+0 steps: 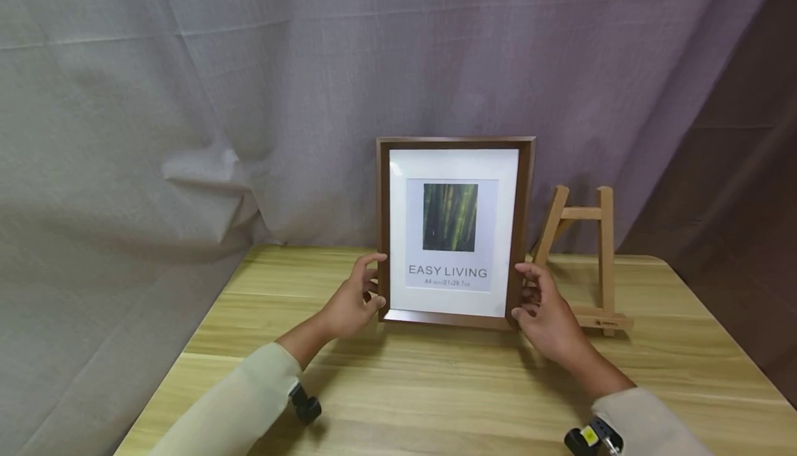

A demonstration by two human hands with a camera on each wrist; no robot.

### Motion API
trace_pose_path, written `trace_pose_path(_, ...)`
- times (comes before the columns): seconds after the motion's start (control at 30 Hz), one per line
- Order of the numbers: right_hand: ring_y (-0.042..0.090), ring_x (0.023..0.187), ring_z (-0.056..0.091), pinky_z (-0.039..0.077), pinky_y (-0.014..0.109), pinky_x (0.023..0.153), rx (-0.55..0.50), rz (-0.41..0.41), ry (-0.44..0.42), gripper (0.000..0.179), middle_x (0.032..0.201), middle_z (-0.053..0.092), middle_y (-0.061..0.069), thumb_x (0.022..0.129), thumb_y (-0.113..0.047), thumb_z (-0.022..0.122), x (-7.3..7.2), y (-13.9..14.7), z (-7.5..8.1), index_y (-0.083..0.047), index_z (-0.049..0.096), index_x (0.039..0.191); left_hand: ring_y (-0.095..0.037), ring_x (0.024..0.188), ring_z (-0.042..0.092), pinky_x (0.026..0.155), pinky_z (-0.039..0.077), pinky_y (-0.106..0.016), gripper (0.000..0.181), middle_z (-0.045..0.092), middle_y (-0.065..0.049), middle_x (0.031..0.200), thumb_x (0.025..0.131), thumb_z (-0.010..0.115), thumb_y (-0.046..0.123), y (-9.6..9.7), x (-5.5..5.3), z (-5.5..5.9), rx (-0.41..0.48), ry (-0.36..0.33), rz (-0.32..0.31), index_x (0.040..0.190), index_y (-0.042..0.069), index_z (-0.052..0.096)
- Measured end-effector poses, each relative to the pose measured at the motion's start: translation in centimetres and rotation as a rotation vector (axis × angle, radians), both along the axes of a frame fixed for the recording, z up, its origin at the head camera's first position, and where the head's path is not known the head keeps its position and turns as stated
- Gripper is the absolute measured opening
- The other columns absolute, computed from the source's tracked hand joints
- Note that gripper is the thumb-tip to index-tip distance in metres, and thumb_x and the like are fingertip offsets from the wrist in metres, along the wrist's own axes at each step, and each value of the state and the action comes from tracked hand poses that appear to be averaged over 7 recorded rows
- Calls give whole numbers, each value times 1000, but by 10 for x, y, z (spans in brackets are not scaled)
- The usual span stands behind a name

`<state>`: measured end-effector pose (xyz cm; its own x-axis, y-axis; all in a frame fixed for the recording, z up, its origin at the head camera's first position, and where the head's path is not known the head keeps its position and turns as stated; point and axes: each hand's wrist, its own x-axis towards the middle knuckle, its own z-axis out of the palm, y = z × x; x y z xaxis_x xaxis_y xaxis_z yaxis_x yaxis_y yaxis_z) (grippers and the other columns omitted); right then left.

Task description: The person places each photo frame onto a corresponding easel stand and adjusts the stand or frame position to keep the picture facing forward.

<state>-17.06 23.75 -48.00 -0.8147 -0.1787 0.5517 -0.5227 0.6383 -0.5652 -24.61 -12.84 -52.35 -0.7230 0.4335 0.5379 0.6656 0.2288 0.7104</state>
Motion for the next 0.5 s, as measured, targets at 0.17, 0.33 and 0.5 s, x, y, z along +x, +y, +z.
trace_pose_path(0.17,6,111,47,47,11,83,5,1,21,82,140,37,27,85,23,66,0,-1,0,-3,26,152,-23,103,65,82,54,-36,78,59,-17,131,96,62,-8,0,-3,-2,3,10,3,152,30,24)
trace_pose_path(0.33,5,111,46,46,10,84,8,2,25,82,140,37,28,85,23,65,-1,-1,0,-2,25,152,-21,103,65,82,54,-35,79,59,-16,133,97,62,-8,1,-6,-3,2,-5,3,152,32,23)
trace_pose_path(0.5,1,110,45,46,10,83,5,1,31,81,140,36,28,85,23,65,-1,-1,-1,-2,25,151,-21,102,66,82,54,-35,79,59,-17,133,96,62,-9,2,-7,-4,5,-7,1,152,32,24)
